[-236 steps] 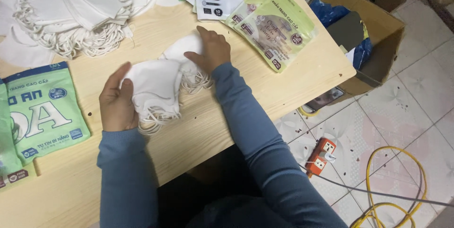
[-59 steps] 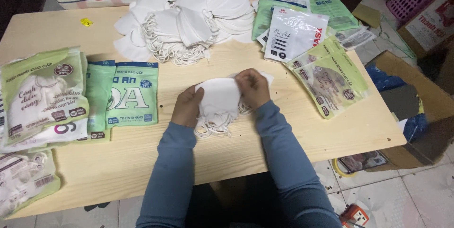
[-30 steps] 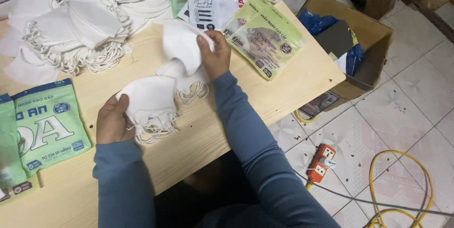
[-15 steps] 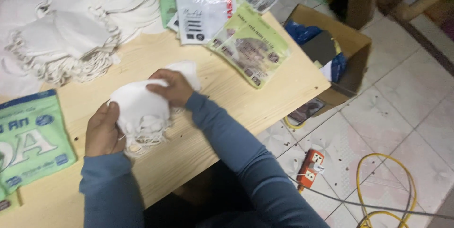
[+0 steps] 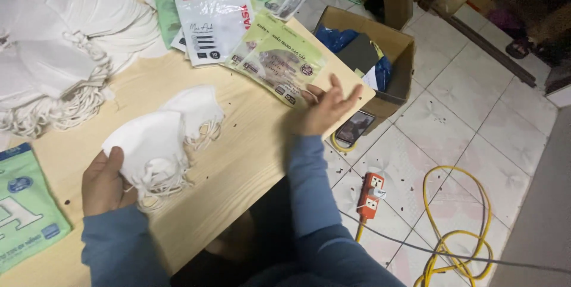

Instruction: Sorting and placing face masks into packaging pouches on a table

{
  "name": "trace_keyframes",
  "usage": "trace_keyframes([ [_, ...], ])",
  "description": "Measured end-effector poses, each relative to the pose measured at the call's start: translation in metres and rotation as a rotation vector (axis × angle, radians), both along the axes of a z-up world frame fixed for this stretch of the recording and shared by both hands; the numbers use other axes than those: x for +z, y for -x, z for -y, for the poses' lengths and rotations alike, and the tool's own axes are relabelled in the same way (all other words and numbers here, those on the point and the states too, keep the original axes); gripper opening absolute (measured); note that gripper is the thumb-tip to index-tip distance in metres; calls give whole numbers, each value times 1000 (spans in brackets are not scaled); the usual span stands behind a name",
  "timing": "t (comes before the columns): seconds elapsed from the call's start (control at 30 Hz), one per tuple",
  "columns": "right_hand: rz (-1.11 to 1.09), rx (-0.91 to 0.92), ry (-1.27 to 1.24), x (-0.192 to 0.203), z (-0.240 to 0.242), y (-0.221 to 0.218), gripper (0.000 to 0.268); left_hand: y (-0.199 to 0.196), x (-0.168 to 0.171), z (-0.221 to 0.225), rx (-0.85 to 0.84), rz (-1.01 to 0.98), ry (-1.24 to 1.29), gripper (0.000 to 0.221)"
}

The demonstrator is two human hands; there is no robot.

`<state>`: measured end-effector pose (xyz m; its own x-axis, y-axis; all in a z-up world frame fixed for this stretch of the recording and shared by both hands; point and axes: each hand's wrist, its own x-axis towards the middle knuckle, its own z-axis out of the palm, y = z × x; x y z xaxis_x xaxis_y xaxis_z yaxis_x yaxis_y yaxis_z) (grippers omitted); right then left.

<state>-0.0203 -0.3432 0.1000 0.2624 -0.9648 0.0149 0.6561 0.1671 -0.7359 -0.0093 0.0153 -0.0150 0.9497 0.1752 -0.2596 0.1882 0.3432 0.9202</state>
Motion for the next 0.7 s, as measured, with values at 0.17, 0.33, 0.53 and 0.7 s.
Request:
trace_keyframes([
  [0.17, 32, 399, 339, -55, -32, -25, 55, 0, 3, -1, 29, -16, 24, 26],
  [0.33, -308, 698, 1134, -80, -101, -92, 23, -3, -5, -18, -33, 145, 333, 46],
  [0.53, -1101, 877, 1618, -97, -129, -133, 89, -1, 5, -24, -66, 232, 320, 40],
  [0.7, -1152, 974, 1637, -99, -127, -132, 81, -1, 24, -10, -50, 225, 340, 41],
])
